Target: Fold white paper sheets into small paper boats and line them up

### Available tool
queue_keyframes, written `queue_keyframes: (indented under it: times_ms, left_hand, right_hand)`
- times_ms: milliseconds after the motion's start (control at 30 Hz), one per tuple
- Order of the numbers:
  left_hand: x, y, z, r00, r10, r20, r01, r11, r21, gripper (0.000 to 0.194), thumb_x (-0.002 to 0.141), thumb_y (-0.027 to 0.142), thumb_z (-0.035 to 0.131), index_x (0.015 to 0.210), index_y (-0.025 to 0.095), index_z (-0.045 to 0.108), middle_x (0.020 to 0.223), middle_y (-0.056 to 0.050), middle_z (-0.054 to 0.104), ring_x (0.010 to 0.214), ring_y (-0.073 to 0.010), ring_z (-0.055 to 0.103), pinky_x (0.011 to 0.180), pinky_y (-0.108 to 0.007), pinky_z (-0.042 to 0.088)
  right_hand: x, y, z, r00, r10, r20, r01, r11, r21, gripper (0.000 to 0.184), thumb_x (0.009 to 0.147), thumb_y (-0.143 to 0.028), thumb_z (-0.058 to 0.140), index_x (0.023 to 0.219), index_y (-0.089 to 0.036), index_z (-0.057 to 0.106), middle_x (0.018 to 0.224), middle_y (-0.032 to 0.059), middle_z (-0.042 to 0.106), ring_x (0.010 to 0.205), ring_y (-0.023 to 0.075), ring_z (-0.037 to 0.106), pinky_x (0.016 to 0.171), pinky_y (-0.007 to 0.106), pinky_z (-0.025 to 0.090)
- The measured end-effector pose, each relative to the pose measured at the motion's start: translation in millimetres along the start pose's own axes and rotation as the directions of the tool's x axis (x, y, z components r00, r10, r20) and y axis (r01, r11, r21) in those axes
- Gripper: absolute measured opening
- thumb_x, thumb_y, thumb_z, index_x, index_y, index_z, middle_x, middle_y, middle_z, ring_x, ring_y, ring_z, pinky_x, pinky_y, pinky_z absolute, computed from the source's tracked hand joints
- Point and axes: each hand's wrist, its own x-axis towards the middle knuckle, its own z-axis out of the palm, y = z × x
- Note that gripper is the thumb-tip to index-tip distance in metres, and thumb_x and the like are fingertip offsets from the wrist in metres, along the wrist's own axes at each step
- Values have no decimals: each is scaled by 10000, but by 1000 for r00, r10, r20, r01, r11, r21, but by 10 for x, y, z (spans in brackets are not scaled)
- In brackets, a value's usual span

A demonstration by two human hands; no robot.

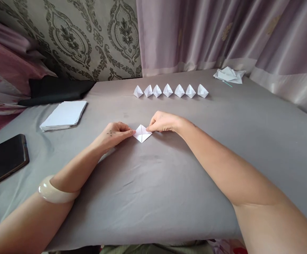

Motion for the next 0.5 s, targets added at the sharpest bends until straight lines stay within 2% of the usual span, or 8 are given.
queue_keyframes:
  times_ms: [200,433,500]
  left_hand:
    - [10,24,-11,1000,-4,30,5,1000,-5,264,701,426,649,708,163,634,554,36,441,469,-78,347,434,-225,239]
    - [56,27,8,993,110,49,-117,976,186,292,763,389,571,579,162,560,529,39,367,492,-85,308,462,-242,229]
    - [81,12,16,987,156,47,-162,956,243,299,776,372,557,566,159,549,548,28,396,513,-89,332,476,-240,249]
  right_hand:
    - [-25,48,43,1000,-14,-13,13,999,-50,234,783,-367,622,649,-177,603,522,-57,287,462,65,209,464,269,140]
    - [-34,37,89,999,-24,-40,20,994,-104,218,800,-363,602,688,-177,594,527,-58,282,453,66,204,470,274,120]
    - [-30,41,94,999,-7,-46,2,994,-113,226,801,-372,600,685,-179,586,523,-59,272,449,66,200,470,274,116]
